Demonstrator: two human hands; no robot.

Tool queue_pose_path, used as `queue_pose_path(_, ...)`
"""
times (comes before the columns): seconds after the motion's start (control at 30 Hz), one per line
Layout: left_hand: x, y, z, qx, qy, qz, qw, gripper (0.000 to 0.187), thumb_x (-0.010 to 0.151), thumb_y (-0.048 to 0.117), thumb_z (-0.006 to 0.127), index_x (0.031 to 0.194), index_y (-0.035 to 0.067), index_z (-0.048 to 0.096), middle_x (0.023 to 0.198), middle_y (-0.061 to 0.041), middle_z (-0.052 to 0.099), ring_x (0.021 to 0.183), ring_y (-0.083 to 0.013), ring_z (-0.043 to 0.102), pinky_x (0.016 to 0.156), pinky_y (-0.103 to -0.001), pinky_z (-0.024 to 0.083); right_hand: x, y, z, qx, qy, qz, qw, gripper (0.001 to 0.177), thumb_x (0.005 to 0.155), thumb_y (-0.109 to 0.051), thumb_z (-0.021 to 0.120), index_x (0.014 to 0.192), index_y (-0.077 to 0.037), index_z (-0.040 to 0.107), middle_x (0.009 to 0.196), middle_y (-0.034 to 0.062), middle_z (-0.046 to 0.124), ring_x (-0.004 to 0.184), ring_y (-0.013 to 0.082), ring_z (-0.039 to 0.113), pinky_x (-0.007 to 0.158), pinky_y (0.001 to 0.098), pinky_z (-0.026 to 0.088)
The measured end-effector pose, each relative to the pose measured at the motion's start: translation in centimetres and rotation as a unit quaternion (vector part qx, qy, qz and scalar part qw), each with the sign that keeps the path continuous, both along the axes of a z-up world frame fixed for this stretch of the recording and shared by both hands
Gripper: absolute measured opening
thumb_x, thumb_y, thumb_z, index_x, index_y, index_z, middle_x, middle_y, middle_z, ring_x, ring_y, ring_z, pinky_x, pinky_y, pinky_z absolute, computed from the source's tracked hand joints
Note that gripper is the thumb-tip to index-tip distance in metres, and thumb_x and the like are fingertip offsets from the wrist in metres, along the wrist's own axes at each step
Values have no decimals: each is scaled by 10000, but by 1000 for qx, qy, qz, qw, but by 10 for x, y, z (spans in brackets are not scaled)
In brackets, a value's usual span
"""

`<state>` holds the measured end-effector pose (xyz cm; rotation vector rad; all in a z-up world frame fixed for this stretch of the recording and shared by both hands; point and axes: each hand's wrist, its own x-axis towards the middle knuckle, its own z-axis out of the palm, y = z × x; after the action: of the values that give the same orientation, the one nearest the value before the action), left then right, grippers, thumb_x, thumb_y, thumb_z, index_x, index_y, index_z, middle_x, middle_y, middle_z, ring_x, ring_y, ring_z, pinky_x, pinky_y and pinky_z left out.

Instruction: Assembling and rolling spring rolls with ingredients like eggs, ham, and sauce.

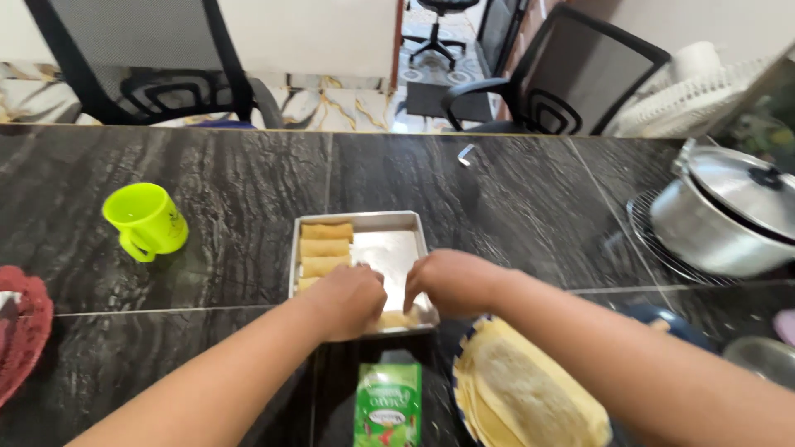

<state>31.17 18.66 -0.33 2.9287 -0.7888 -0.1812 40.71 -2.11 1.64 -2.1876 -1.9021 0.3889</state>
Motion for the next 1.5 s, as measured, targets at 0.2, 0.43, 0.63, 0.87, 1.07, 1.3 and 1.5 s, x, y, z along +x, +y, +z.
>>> queue_pose_path(0.2, -43, -74, 69, -87, -26, -32, 995, 102, 752, 51, 675, 761, 145, 714, 956, -24, 673, 1041, -271, 617, 853, -402, 504, -48, -98, 95, 65, 30, -133, 988, 347, 701, 49, 665, 968, -125, 803, 983, 85, 761, 929, 311, 715, 794, 410, 560)
queue_pose_path(0.43, -97, -195, 80, -207, -79, -110, 969, 177, 714, 5, 656, 836, 119, 716, 973, -74, 668, 1062, -307, 626, 921, -422, 504, -125, -271, 111, 85, 54, -273, 957, 223, 765, 1, 717, 952, -95, 793, 921, 69, 786, 860, 241, 768, 753, 362, 584)
queue_pose_path(0.63, -107, -223, 37, -80, -14, -5, 997, 220, 777, 29, 666, 948, 137, 750, 1082, -105, 644, 1142, -322, 602, 925, -425, 518, -177, -321, 61, 94, 89, -382, 915, 225, 790, -50, 743, 991, -132, 803, 945, 31, 793, 876, 207, 764, 745, 331, 594)
queue_pose_path(0.87, -121, -234, -1, -68, -21, 8, 997, 157, 766, 163, 759, 909, 126, 706, 1054, -83, 640, 1120, -310, 601, 902, -410, 528, -191, -267, -12, 196, -35, -279, 939, 152, 798, -154, 782, 946, -185, 793, 955, 5, 724, 912, 245, 698, 739, 378, 557)
queue_pose_path(1.07, -124, -234, -6, -80, -46, 24, 995, 100, 815, 164, 728, 902, 128, 694, 1029, -65, 652, 1092, -293, 618, 888, -400, 539, -181, -256, -30, 209, -100, -237, 943, 74, 830, -189, 754, 903, -184, 746, 960, -9, 678, 932, 221, 675, 742, 360, 558)
queue_pose_path(1.3, -133, -231, 10, -158, -47, 6, 986, 156, 792, 122, 708, 948, 114, 697, 1031, -84, 637, 1064, -316, 594, 922, -426, 498, -173, -261, -15, 213, -38, -222, 951, 80, 863, -177, 744, 911, -136, 694, 945, 33, 662, 937, 271, 660, 772, 388, 546)
queue_pose_path(1.5, -133, -234, 17, -209, -51, 48, 975, 196, 763, 224, 793, 885, 99, 704, 1012, -85, 638, 1070, -320, 581, 915, -427, 489, -154, -255, -9, 189, 77, -228, 952, 105, 911, -156, 701, 972, -83, 656, 931, 97, 666, 920, 307, 658, 791, 408, 533)
